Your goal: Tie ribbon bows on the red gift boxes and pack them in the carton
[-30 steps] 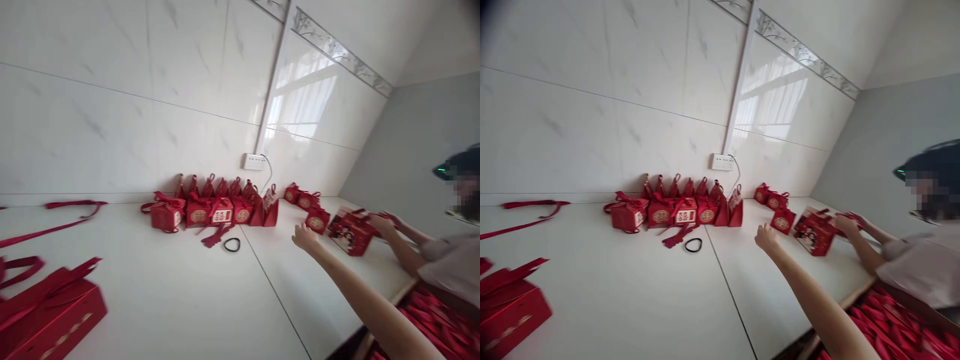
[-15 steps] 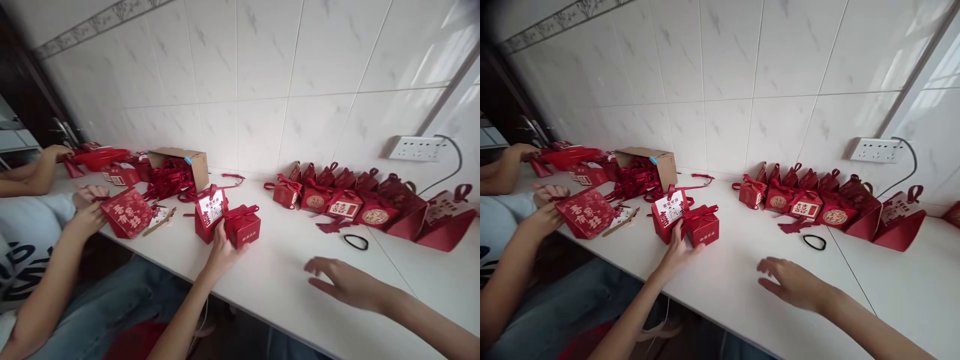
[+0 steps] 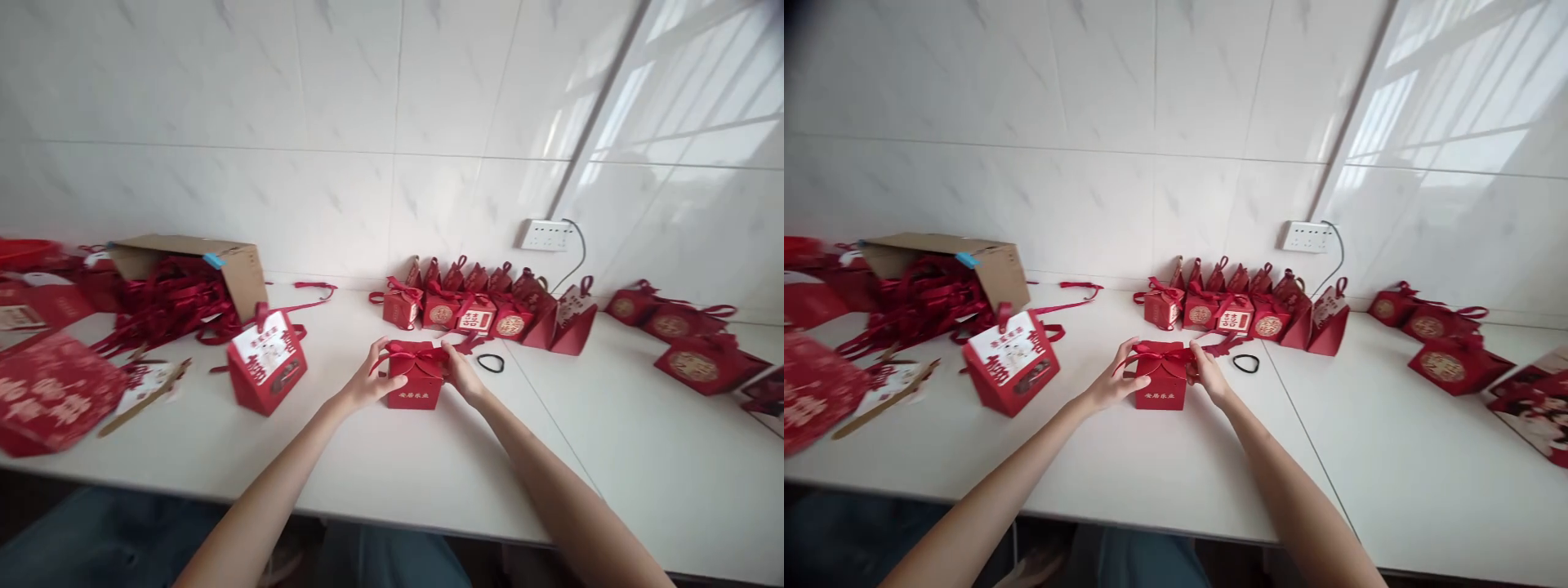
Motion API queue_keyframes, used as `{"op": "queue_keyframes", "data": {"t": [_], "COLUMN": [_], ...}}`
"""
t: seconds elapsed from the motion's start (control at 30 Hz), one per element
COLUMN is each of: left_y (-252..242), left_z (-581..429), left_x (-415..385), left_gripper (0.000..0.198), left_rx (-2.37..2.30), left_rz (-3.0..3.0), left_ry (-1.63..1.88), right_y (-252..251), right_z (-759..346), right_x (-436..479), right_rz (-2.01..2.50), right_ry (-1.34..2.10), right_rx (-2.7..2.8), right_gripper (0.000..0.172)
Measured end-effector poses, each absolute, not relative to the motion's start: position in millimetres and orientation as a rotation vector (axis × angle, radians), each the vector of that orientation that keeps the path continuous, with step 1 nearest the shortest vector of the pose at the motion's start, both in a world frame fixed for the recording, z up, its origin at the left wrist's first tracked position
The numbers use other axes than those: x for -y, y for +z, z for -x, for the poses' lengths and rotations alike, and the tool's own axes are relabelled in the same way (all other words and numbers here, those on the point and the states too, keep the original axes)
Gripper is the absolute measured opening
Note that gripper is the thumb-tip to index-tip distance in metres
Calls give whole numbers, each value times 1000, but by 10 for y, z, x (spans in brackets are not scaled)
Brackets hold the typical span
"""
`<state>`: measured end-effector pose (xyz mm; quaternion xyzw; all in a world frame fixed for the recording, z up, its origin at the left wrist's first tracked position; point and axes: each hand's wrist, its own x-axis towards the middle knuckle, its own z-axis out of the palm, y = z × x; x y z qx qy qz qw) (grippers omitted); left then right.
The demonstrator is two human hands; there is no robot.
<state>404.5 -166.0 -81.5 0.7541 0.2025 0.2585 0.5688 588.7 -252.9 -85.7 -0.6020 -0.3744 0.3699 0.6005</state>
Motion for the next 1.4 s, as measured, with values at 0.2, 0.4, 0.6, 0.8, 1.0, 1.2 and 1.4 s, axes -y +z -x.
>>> {"op": "queue_keyframes", "data": {"t": [0.2,0.4,0.6,0.8,1.0,1.2,1.4], "left_y": [-958,-922,-807,-591,-288,373,889], "left_z": [-4443,-4305,-4213,-4003,-4126,-4233,-4338], "left_x": [1674,1655,1499,1079,1136,1326,1639], "left_gripper": [82,33,30,28,26,29,29], "left_rx": [-365,-665,-853,-921,-703,-330,-227], "left_rz": [-1718,-1764,-1585,-1132,-1076,-1188,-1406], "left_ry": [633,987,1229,1816,1801,1500,1137], "right_y": [-937,-960,-934,-661,-336,407,1031], "right_z": [-6074,-6000,-6220,-6804,-6649,-6406,-6036], "right_x": [2590,2593,2628,2920,2905,2755,2656], "right_rz": [1267,1258,1224,1074,976,919,1068], "right_ry": [723,652,539,272,272,341,390], "right_rx": [679,683,583,397,456,718,1119], "right_gripper": [39,29,30,47,43,37,46]}}
